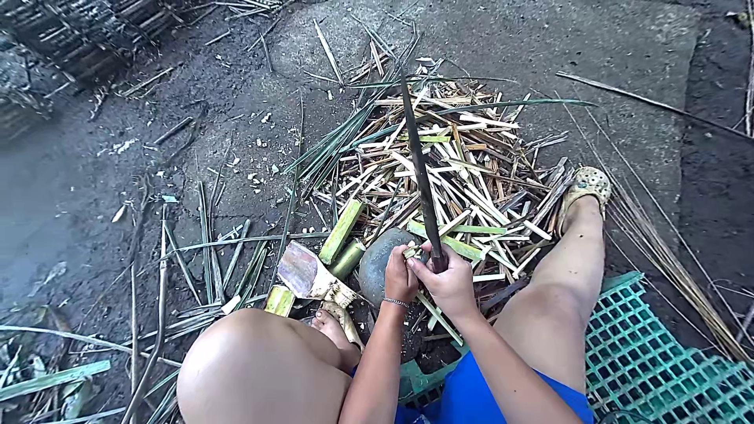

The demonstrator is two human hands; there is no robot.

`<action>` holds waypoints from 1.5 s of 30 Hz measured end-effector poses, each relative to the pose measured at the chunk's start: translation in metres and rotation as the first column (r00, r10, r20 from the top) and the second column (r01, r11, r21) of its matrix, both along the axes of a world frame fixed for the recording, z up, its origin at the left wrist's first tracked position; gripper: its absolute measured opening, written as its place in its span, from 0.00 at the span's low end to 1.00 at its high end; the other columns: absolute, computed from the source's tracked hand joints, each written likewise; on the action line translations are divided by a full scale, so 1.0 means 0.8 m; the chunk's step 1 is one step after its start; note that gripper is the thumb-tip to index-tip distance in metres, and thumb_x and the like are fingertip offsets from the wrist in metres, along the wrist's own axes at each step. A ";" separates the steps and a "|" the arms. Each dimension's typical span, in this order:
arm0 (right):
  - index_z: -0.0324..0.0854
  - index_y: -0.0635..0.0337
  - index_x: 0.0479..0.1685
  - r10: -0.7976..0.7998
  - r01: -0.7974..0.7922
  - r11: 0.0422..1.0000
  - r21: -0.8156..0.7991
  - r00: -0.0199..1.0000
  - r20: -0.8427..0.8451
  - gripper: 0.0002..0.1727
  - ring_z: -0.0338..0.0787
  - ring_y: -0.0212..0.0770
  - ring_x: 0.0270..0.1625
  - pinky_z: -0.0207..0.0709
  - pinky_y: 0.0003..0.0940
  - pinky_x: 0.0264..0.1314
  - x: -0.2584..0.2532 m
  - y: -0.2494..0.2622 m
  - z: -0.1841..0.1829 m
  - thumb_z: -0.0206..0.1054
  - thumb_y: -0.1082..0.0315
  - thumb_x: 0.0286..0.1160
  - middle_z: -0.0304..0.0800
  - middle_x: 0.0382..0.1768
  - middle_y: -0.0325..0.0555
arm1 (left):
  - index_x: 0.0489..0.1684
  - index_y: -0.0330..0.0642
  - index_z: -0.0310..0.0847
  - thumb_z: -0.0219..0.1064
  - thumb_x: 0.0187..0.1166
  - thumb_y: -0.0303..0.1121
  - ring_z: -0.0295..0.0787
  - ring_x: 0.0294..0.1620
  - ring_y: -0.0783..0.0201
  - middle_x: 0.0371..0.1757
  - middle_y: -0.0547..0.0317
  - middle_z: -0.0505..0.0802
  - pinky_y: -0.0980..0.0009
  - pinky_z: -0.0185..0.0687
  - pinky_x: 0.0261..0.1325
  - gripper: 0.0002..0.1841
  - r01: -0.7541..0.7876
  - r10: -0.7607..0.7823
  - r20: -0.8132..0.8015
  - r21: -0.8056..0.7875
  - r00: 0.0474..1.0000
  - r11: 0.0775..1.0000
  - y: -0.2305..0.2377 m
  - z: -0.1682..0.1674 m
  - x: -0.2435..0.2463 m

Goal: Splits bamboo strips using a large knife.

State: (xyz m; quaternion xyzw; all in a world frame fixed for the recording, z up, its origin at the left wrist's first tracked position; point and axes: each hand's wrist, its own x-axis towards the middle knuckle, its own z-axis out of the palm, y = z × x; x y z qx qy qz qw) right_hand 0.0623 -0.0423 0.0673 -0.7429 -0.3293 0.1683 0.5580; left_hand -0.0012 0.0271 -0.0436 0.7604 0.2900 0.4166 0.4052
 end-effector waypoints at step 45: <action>0.75 0.50 0.42 0.238 -0.165 0.956 0.242 0.919 -0.314 0.34 0.71 0.18 0.15 0.70 0.16 0.18 0.014 -0.031 0.020 0.46 0.27 0.82 0.70 0.16 0.17 | 0.53 0.18 0.80 0.53 0.83 0.25 0.92 0.53 0.43 0.49 0.31 0.91 0.56 0.83 0.65 0.16 0.068 -0.068 -0.105 0.003 0.992 0.998 0.007 0.015 -0.006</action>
